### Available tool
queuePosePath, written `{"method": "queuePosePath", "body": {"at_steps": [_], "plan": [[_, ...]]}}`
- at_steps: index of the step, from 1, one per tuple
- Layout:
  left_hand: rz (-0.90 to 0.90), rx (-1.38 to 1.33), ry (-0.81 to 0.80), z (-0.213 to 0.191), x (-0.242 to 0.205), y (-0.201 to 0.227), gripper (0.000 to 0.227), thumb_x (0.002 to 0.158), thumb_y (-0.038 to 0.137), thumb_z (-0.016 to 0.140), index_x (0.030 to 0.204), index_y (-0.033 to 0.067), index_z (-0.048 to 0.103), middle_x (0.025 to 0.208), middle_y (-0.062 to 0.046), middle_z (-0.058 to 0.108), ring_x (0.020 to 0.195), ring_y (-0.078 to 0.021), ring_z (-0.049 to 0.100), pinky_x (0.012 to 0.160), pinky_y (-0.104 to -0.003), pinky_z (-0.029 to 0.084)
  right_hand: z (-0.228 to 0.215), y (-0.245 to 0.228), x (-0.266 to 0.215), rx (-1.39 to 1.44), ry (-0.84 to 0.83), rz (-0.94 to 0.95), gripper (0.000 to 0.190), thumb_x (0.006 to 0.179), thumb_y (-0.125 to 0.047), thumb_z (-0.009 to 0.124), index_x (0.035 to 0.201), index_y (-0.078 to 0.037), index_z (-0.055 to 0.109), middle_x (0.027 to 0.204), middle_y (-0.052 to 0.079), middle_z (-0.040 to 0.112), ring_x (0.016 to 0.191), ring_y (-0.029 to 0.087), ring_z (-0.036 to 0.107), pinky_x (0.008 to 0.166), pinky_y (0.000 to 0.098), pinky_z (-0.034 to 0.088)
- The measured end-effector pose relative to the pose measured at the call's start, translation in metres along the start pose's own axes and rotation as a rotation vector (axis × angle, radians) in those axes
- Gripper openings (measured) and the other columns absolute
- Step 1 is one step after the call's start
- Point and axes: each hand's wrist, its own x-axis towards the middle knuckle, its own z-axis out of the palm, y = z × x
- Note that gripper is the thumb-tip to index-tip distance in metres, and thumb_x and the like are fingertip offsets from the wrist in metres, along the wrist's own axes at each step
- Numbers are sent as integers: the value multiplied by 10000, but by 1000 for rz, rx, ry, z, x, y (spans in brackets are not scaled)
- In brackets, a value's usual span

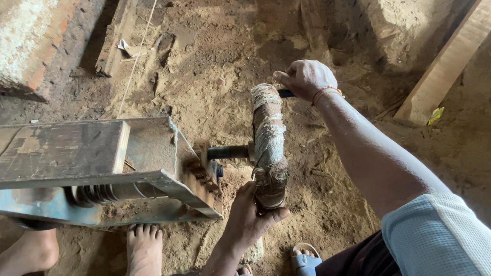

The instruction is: The person rotates a hand-cranked winding machine to coil a fibrous material onto a spindle, using their hands to guide the material and maintain tension.

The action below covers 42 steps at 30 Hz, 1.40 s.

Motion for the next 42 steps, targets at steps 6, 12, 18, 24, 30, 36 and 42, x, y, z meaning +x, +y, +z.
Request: {"method": "queuePosePath", "body": {"at_steps": [6,12,18,24,30,36,42], "plan": [[-62,-163,53,1,-3,-14,1286,603,923,658,1493,55,332,1240,-152,721,1225,-279,681,1175,-452,475,6,-1,-7,21,115,35,511,963,-629,598,832,-156,741,837,102,736,827,294,716,794,444,536],[-154,-592,-23,21,-5,-50,1314,605,848,777,1563,36,387,1415,-193,602,1356,-309,538,1176,-510,427,33,12,-18,-66,563,-129,433,1027,-538,558,862,-154,669,915,95,669,963,324,631,907,510,421],[-24,-558,-42,23,0,-52,1083,691,862,732,1357,23,571,1204,-133,692,1164,-249,637,1061,-448,549,62,30,-48,-185,519,-207,365,1075,-524,474,1082,-200,642,1101,104,572,1160,320,511,1083,568,291],[-19,-545,-32,23,0,-48,1008,705,849,734,1275,31,588,1089,-79,689,1075,-204,639,993,-395,556,56,30,-53,-161,460,-221,376,1047,-535,513,1127,-199,661,1106,83,579,1156,318,507,1082,549,286],[7,-514,-49,23,1,-44,827,790,856,657,1043,71,590,905,-40,616,848,-158,573,728,-336,535,53,30,-50,-115,399,-210,377,1022,-573,551,1077,-241,722,1102,52,627,1137,313,520,1020,527,321],[-110,-474,-57,22,1,-42,751,843,836,570,1000,101,587,837,-23,583,772,-147,546,674,-305,485,52,31,-37,-142,151,-97,445,1004,-626,499,1114,-271,744,1186,51,649,1190,338,517,1007,540,339],[-256,-483,-36,20,6,-35,792,811,840,547,1079,101,642,938,-57,681,903,-168,659,827,-318,553,45,24,-27,-163,-135,35,542,982,-705,406,1255,-347,708,1275,59,623,1262,326,496,1055,548,354]]}}
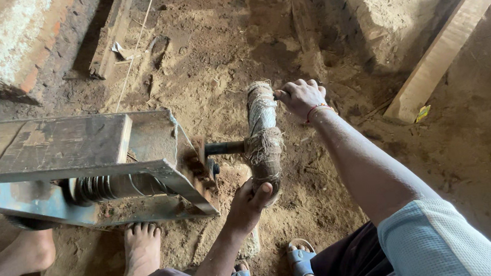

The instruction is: The person rotates a hand-cranked winding machine to coil a fibrous material onto a spindle, using their hands to guide the material and maintain tension.

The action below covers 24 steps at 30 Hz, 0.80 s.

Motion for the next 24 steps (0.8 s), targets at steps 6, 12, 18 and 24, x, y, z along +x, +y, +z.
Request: {"method": "queuePosePath", "body": {"at_steps": [6,12,18,24], "plan": [[15,-46,-59,-2,3,-3,919,878,827,597,1203,-33,611,1029,-171,665,966,-270,651,870,-417,593,-1,3,3,-17,-52,-13,558,989,-710,399,1288,-344,696,1337,47,616,1299,335,482,1075,571,353],[126,-26,-27,-14,-5,4,1374,576,852,778,1558,76,211,1373,-208,607,1337,-323,552,1189,-483,377,-6,1,2,-10,-103,5,564,953,-726,439,1291,-354,696,1388,30,611,1344,336,472,1109,578,359],[126,-147,-50,-7,-1,-21,1258,604,798,836,1536,72,403,1426,-206,604,1370,-337,541,1213,-499,400,1,7,9,-17,-104,0,558,947,-726,459,1289,-351,694,1418,17,597,1372,339,457,1129,589,349],[104,-134,-3,5,-4,-3,1145,648,833,756,1454,90,423,1215,-110,634,1112,-214,625,977,-415,586,16,11,11,36,-99,2,530,926,-656,492,1306,-330,665,1503,-35,523,1408,338,412,1112,606,356]]}}
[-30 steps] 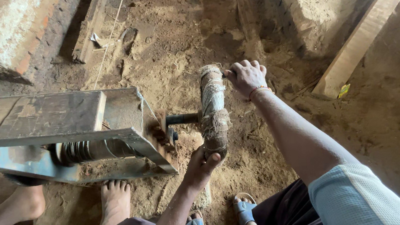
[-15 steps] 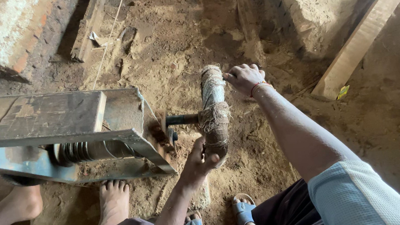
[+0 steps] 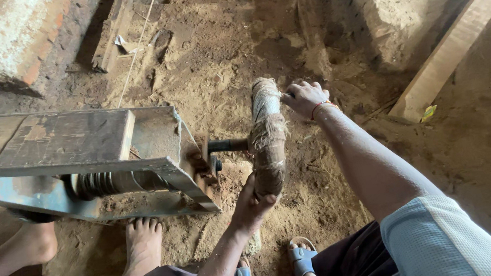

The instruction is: The person rotates a hand-cranked winding machine to coil a fibrous material onto a spindle, using their hands to guide the material and maintain tension.

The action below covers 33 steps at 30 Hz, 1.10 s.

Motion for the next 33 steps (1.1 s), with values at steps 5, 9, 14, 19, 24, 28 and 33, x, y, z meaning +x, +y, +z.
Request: {"method": "queuePosePath", "body": {"at_steps": [5,9,14,19,24,28,33], "plan": [[19,120,1,4,2,16,935,739,871,642,1227,81,525,885,-41,590,779,-133,592,663,-305,584,6,1,-1,-30,-74,22,541,957,-663,463,1364,-340,614,1468,11,530,1386,353,418,1081,619,378],[-62,175,6,3,3,25,909,725,895,589,1129,83,527,872,-36,641,735,-120,616,641,-295,600,15,3,4,-43,-104,34,516,989,-666,418,1338,-350,629,1436,1,552,1362,326,451,1066,592,414],[-79,147,37,5,2,34,1138,722,861,596,1428,4,350,999,-124,657,878,-195,673,761,-359,644,23,7,7,-49,-106,30,492,1000,-651,411,1320,-353,638,1412,3,561,1359,327,446,1054,599,415],[427,703,339,17,0,69,1060,1007,585,641,1644,-84,121,1608,-403,322,1474,-458,428,1191,-525,453,23,4,8,-38,-95,34,498,985,-661,427,1308,-356,652,1410,1,569,1365,329,444,1067,600,402],[574,1177,455,53,43,133,1087,797,422,841,1559,-32,213,1568,-395,249,1454,-550,366,1186,-658,344,22,2,3,-32,-84,33,528,991,-691,439,1318,-342,662,1417,50,563,1377,349,439,1080,606,390],[132,1404,360,74,90,159,1059,755,427,875,1521,39,255,1548,-391,202,1323,-583,405,915,-624,526,20,1,0,1,-49,19,533,948,-672,481,1343,-347,629,1431,57,538,1370,357,427,1086,605,370],[100,1599,433,76,100,152,965,762,165,847,1545,61,292,1458,-354,275,1195,-512,529,676,-433,664,21,-1,-9,20,-10,4,512,951,-663,521,1320,-332,644,1466,61,520,1406,357,407,1101,613,361]]}}
